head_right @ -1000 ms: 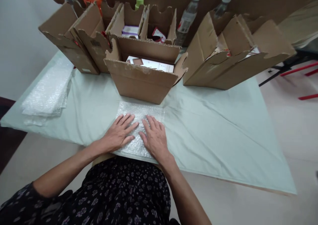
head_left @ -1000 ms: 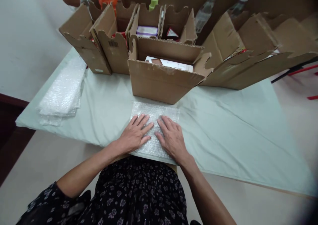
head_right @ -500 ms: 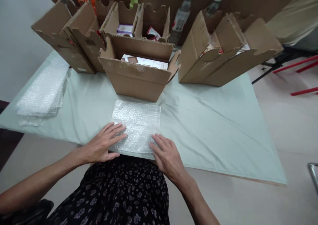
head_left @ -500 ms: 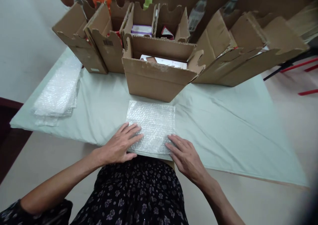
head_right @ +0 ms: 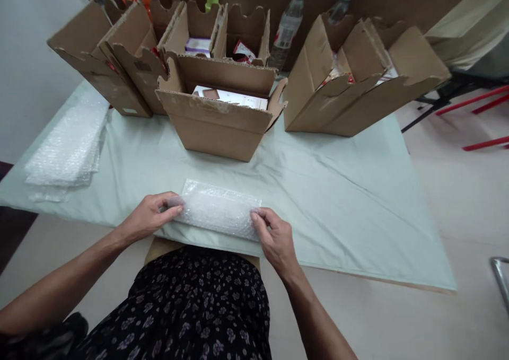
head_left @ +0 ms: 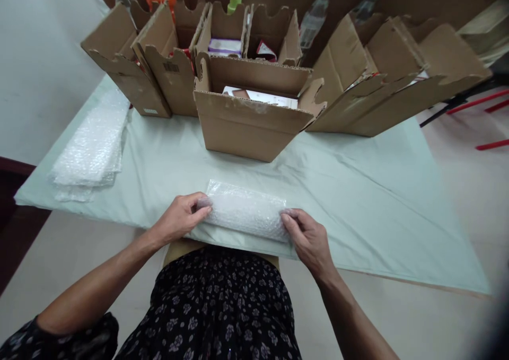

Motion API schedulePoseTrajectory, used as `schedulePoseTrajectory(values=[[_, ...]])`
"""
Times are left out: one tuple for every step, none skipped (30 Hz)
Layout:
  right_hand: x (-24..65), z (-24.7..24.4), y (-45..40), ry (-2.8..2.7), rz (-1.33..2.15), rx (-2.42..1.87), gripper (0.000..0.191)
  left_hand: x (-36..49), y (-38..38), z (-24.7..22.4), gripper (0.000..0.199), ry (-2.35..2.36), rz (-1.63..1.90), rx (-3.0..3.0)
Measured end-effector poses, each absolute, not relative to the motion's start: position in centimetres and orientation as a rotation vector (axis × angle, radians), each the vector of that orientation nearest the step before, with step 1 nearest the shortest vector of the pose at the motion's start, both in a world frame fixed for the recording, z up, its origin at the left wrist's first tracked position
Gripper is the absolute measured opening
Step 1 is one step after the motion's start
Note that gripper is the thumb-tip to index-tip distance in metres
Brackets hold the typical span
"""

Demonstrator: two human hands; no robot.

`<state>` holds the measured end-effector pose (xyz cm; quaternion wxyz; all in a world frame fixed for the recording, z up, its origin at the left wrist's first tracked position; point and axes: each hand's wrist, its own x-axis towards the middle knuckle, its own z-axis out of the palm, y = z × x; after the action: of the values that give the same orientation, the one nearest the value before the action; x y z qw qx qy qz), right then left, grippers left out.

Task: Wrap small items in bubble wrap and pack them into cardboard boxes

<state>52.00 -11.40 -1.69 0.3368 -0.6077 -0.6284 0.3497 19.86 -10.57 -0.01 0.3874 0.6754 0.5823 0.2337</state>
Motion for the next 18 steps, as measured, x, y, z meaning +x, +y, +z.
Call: schedulePoseTrajectory(values=[[51.8, -2.1, -10.9, -1.627, 0.896, -1.623, 0.029, 20.1, -10.1, -0.2, 0.017, 1.531, 0.598, 1.733], [51.6, -2.5, -10.4, -1.632, 0.863, -1.66, 0.03, 20.4, -9.7, -0.6, 0.018, 1.584, 0.589, 1.76], [51.4, -2.9, -9.9, -1.653, 0.812, -1.695, 0.031, 20.7, -9.4, -1.0, 0.02, 1.638, 0.572, 1.801], [51.3, -3.3, -9.6, -1.693, 0.749, -1.728, 0.031, 21.0, -9.1, -1.4, 0.021, 1.686, 0.543, 1.847], [51.2, -3.6, -9.4, -1.747, 0.682, -1.758, 0.031, 21.2, -8.8, -1.8, 0.02, 1.724, 0.506, 1.895], [51.2, -3.9, -9.2, -1.806, 0.617, -1.785, 0.031, 21.5, -8.7, -2.1, 0.016, 1.752, 0.465, 1.942], [51.3, -4.1, -9.1, -1.866, 0.555, -1.807, 0.03, 21.6, -8.6, -2.4, 0.01, 1.775, 0.424, 1.985], [51.4, -4.2, -9.1, -1.917, 0.498, -1.821, 0.028, 21.7, -8.5, -2.5, 0.005, 1.799, 0.387, 2.022], [51.6, -4.3, -9.1, -1.958, 0.446, -1.825, 0.026, 21.8, -8.5, -2.5, 0.014, 1.828, 0.354, 2.048], [51.8, -4.3, -9.0, -1.99, 0.398, -1.819, 0.026, 21.9, -8.5, -2.4, 0.025, 1.862, 0.32, 2.061], [51.9, -4.3, -8.8, -2.016, 0.353, -1.805, 0.029, 21.9, -8.5, -2.1, 0.037, 1.901, 0.282, 2.059], [52.1, -4.3, -8.6, -2.042, 0.314, -1.789, 0.036, 22.0, -8.4, -1.8, 0.047, 1.937, 0.236, 2.045], [52.2, -4.3, -8.4, -2.072, 0.283, -1.776, 0.042, 22.0, -8.3, -1.5, 0.055, 1.962, 0.179, 2.021], [52.2, -4.3, -8.1, -2.106, 0.263, -1.768, 0.045, 22.1, -8.2, -1.2, 0.059, 1.973, 0.116, 1.994], [52.1, -4.3, -7.7, -2.141, 0.258, -1.766, 0.044, 22.2, -8.0, -0.9, 0.059, 1.97, 0.059, 1.968], [52.1, -4.2, -7.4, -2.173, 0.272, -1.767, 0.039, 22.3, -7.9, -0.8, 0.059, 1.955, 0.014, 1.946], [51.9, -4.2, -7.1, -2.2, 0.305, -1.765, 0.033, 22.4, -7.8, -0.7, 0.058, 1.937, -0.016, 1.925], [51.8, -4.2, -6.9, -2.216, 0.351, -1.758, 0.026, 22.5, -7.7, -0.7, 0.057, 1.919, -0.031, 1.905]])
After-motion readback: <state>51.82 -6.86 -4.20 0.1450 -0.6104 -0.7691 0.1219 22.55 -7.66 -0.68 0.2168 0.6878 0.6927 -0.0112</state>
